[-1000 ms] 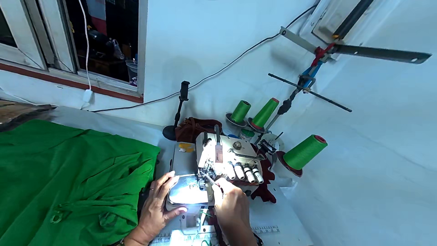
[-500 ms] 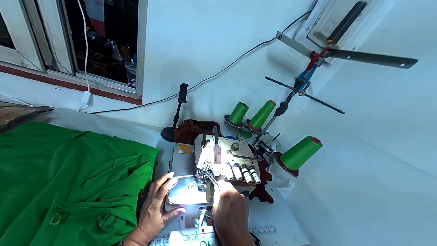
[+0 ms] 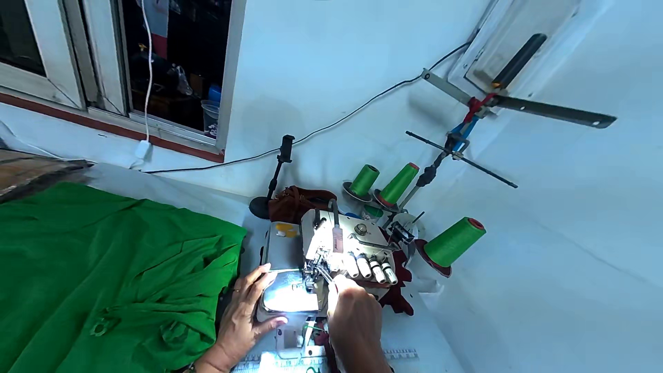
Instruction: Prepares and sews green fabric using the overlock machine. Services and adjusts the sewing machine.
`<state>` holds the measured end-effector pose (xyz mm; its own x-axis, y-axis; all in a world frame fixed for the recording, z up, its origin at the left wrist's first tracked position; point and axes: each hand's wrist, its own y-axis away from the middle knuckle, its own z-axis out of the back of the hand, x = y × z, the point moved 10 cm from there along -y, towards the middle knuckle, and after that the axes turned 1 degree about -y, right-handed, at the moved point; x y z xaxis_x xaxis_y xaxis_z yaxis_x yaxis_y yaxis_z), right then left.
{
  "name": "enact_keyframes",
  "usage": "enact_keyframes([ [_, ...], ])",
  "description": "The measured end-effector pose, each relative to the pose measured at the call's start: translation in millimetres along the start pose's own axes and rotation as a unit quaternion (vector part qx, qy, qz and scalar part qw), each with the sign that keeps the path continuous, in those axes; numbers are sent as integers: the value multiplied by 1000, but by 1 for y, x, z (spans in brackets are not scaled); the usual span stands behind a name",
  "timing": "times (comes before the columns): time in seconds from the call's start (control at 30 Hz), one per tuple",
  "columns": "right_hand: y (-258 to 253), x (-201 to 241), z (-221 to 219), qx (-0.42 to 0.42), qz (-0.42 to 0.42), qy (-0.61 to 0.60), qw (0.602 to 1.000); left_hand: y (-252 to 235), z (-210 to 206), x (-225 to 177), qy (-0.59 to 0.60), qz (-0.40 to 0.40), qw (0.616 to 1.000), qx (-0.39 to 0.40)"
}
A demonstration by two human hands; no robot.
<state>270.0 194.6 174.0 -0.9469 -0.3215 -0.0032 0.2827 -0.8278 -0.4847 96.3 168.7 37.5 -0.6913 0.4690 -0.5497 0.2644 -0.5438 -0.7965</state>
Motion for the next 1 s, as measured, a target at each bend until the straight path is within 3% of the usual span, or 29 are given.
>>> enact_keyframes([
  [0.23, -6, 1, -10, 66, -23, 7, 998, 0, 0, 1, 0, 3, 1000, 2],
  [0.47, -7, 0, -3, 34, -22, 27, 999, 0, 1, 0, 2, 3, 1000, 3],
  [0.7, -8, -8, -10, 139, -63, 11, 988, 1, 0, 0, 3, 7, 1000, 4],
  [1.0, -8, -4, -8, 116, -36, 2, 993, 0, 1, 0, 1, 5, 1000, 8],
])
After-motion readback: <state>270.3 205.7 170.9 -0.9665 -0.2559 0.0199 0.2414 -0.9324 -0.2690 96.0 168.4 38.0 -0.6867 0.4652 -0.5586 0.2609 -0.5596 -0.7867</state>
